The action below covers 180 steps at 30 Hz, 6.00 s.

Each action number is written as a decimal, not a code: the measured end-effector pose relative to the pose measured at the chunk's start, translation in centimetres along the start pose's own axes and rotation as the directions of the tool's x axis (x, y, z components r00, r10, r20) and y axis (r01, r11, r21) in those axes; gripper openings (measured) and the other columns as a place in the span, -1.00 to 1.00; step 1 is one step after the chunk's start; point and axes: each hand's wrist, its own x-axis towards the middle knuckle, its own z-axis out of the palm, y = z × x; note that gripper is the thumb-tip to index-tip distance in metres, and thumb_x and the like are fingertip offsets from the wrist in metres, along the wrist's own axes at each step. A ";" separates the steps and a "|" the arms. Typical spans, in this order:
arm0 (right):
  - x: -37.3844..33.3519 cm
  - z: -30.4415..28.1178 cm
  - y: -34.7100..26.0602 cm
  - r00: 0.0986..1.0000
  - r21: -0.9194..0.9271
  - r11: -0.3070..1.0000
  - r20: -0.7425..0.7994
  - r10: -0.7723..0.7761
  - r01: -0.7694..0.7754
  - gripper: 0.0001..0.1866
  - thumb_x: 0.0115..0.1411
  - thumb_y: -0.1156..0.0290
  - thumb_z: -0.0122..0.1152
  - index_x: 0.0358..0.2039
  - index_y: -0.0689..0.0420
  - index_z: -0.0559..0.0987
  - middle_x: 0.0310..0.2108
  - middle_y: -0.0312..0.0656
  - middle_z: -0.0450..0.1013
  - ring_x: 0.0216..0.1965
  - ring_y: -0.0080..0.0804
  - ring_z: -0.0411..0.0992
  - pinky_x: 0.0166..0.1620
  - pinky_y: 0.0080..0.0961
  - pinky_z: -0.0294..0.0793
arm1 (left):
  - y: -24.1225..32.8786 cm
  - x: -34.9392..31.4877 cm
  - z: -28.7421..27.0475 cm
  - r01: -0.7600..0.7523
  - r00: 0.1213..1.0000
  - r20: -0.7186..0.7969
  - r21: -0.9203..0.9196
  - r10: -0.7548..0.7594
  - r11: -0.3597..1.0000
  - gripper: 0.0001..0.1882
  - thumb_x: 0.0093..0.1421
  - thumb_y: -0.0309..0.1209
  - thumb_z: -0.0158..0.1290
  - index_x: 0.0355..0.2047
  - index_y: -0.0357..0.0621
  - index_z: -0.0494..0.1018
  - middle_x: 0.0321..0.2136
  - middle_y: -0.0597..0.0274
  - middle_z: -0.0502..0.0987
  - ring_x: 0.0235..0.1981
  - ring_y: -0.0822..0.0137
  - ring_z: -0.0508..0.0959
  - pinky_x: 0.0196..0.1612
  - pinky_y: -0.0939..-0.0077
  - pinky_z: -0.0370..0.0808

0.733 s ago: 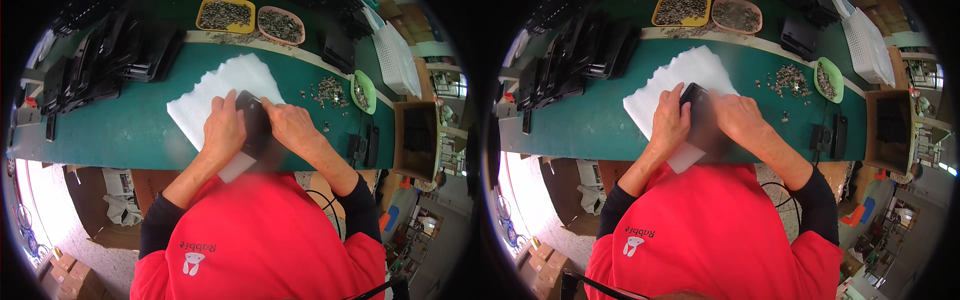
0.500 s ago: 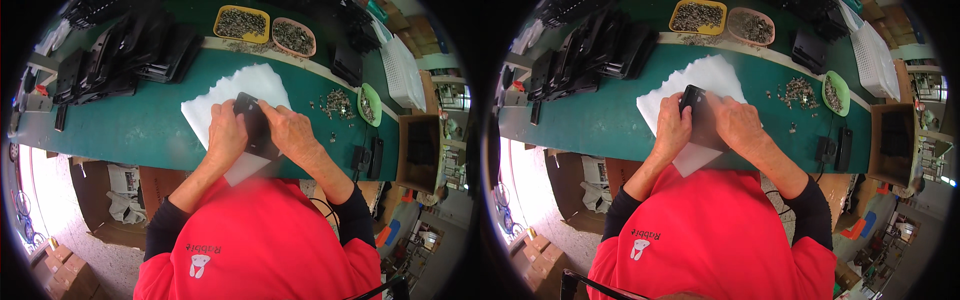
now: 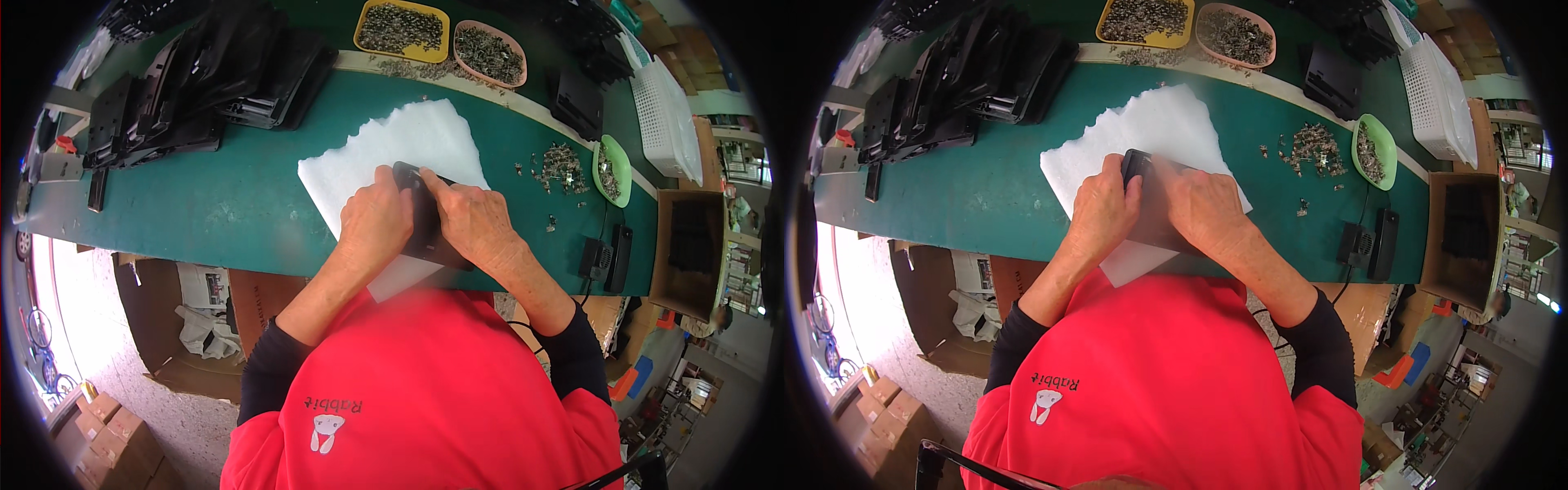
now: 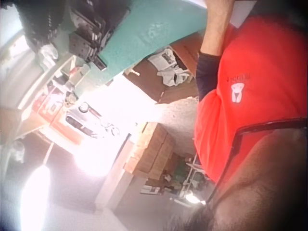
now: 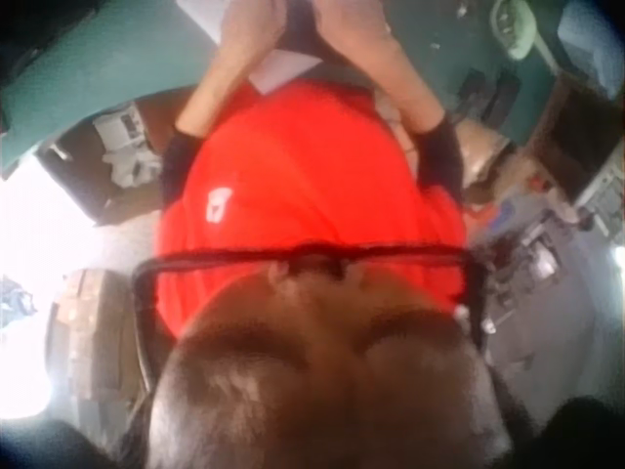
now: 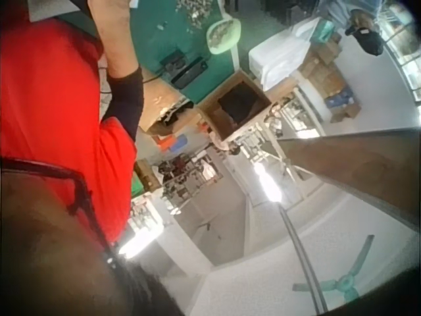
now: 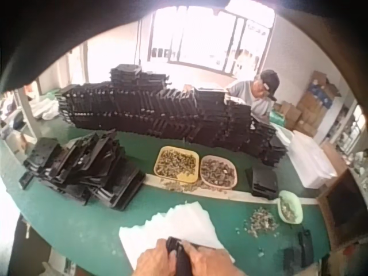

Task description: The person uses a screwdriver to fasten screws into black rectangular electronic components placed on a white foam sheet. They repeatedly pick up screws from a nearby tray, align them with the screw holes on the device, and tighten them. The person handles multiple identical components one by one, moving the finished units to a stack on the left side of the table.

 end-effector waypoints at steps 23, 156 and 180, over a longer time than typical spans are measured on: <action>0.9 -0.3 -0.9 0.976 -0.112 0.994 0.214 0.038 -0.014 -0.40 0.07 0.60 0.02 0.20 0.27 0.34 -0.54 0.10 0.51 -0.46 0.05 0.53 -0.33 -0.11 0.53 | -0.3 0.4 0.2 -0.019 1.000 0.021 -0.036 0.019 0.999 -0.74 0.21 -0.42 0.01 -0.26 -0.41 0.28 -0.61 -0.24 0.51 -0.51 -0.26 0.54 -0.40 -0.04 0.47; 1.9 -2.9 1.5 0.975 -0.035 0.996 0.212 -0.069 0.078 -0.86 0.11 0.52 -0.03 -0.34 0.18 0.50 -0.51 0.09 0.50 -0.39 0.14 0.51 -0.31 -0.04 0.51 | 0.0 1.2 -0.4 0.019 0.996 0.086 -0.056 -0.014 0.998 -0.74 0.22 -0.41 -0.03 -0.28 -0.41 0.22 -0.53 -0.40 0.50 -0.43 -0.35 0.52 -0.33 -0.09 0.45; 2.7 -3.7 3.8 0.951 0.157 0.988 0.307 -0.032 -0.017 -0.75 0.25 0.33 0.01 -0.20 0.15 0.59 -0.39 0.09 0.55 -0.28 0.09 0.53 -0.19 -0.11 0.51 | -0.5 0.9 -0.6 -0.051 0.998 0.022 -0.068 0.053 0.996 -0.71 0.21 -0.39 0.00 -0.21 -0.40 0.27 -0.53 -0.38 0.50 -0.45 -0.34 0.52 -0.34 -0.04 0.45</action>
